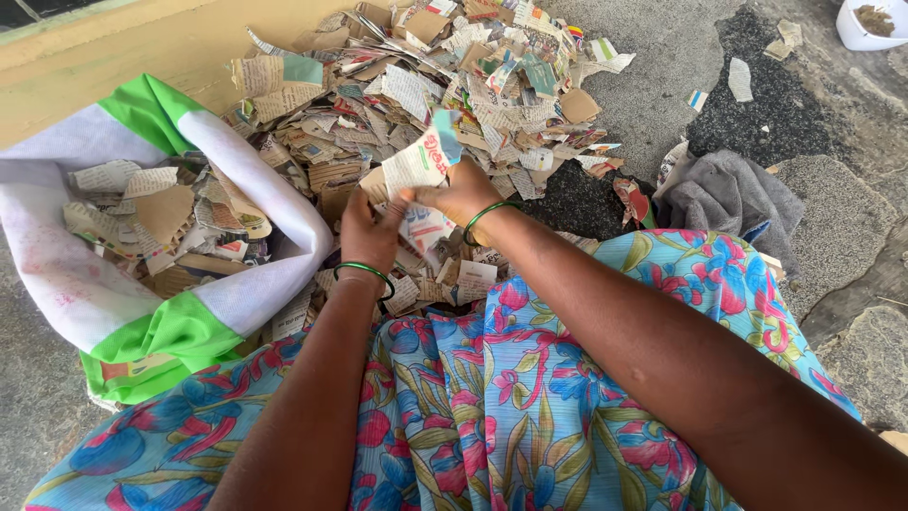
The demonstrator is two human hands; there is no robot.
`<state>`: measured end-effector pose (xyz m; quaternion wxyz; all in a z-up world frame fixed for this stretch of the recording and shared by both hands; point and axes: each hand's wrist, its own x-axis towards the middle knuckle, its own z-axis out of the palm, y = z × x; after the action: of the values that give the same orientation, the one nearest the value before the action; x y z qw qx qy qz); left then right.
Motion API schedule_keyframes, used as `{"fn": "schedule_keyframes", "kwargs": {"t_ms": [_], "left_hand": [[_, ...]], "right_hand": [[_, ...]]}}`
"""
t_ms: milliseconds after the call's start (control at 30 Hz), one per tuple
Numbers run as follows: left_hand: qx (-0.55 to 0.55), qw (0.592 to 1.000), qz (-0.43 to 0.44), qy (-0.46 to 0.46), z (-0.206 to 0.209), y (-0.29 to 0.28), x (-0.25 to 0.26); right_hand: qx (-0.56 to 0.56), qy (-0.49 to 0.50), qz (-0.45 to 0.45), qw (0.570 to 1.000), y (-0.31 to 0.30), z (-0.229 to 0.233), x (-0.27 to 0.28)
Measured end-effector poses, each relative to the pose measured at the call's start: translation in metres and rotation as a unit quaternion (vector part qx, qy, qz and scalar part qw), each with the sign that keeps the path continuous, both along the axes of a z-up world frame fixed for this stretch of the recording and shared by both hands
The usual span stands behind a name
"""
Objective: The person picks up shredded newspaper from the floor by hand and places it into a white and green bag.
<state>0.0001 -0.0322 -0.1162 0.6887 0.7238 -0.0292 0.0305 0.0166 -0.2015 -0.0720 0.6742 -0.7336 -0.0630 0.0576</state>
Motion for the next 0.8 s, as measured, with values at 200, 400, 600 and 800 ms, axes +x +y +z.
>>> {"fn": "schedule_keyframes", "kwargs": {"t_ms": [200,400,600,800], "left_hand": [[0.062,0.995,0.08,0.001,0.002,0.004,0.001],[0.172,0.962,0.168,-0.128,0.018,0.002,0.008],[0.159,0.941,0.212,-0.212,0.058,0.027,0.036],[0.197,0.935,0.238,-0.174,0.101,0.085,0.059]], "right_hand": [[-0.011,0.082,0.02,0.996,0.005,-0.003,-0.005],[0.101,0.011,0.019,0.995,0.018,0.004,0.0],[0.182,0.036,-0.003,0.983,0.048,0.043,0.015],[0.051,-0.028,-0.045,0.997,0.105,0.079,0.039]]}}
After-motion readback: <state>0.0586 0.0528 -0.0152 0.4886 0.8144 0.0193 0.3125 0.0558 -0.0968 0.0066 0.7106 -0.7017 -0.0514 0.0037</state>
